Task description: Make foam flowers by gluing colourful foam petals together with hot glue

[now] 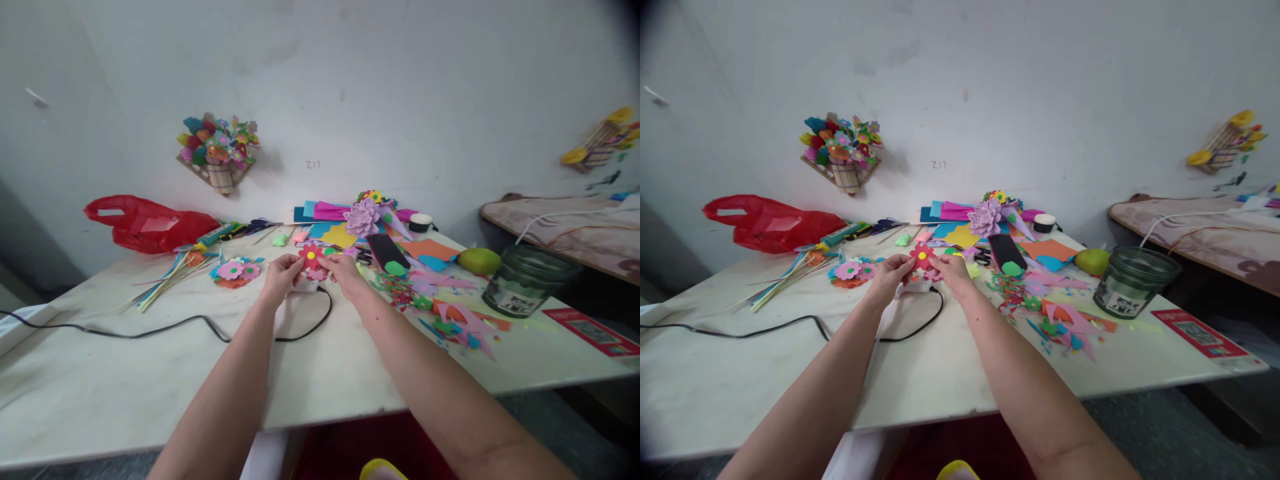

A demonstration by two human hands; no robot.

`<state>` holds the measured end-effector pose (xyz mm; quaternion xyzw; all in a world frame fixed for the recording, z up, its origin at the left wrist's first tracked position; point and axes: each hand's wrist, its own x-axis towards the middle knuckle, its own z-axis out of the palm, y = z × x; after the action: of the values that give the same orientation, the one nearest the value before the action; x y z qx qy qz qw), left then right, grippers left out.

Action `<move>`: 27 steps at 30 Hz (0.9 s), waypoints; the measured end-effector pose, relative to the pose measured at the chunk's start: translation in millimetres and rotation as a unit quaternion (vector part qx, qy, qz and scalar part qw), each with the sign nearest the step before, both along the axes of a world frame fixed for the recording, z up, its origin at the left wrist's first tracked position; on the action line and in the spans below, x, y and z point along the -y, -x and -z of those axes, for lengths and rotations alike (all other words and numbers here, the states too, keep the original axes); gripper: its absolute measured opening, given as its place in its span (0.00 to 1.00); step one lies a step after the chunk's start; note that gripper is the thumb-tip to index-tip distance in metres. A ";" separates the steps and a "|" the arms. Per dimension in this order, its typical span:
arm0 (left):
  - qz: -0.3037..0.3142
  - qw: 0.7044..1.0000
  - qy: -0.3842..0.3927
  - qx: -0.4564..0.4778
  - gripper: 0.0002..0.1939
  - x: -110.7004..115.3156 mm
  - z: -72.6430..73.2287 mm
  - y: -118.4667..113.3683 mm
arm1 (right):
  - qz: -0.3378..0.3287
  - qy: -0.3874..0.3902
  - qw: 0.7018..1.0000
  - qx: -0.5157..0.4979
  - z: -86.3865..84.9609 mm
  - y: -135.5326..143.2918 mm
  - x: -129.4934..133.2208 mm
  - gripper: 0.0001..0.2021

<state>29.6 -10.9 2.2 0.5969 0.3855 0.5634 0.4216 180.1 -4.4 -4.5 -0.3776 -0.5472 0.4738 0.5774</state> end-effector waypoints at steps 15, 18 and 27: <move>0.043 0.997 0.019 -0.057 0.15 6.3 -3.0 -1.3 | 0.041 -0.003 0.999 -0.019 4.0 -0.1 -5.1 0.16; 0.029 0.997 0.019 -0.063 0.15 5.1 -3.0 -0.6 | 0.037 -0.004 0.999 0.000 4.8 -0.3 -6.0 0.14; 0.012 0.999 0.006 -0.048 0.14 -0.3 -1.3 6.6 | 0.063 -0.026 0.996 0.052 4.0 -2.0 -10.3 0.09</move>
<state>22.9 -10.5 3.5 0.6252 0.4014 0.5266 0.4131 182.2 6.0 -8.4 -0.4205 -0.5638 0.4015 0.5866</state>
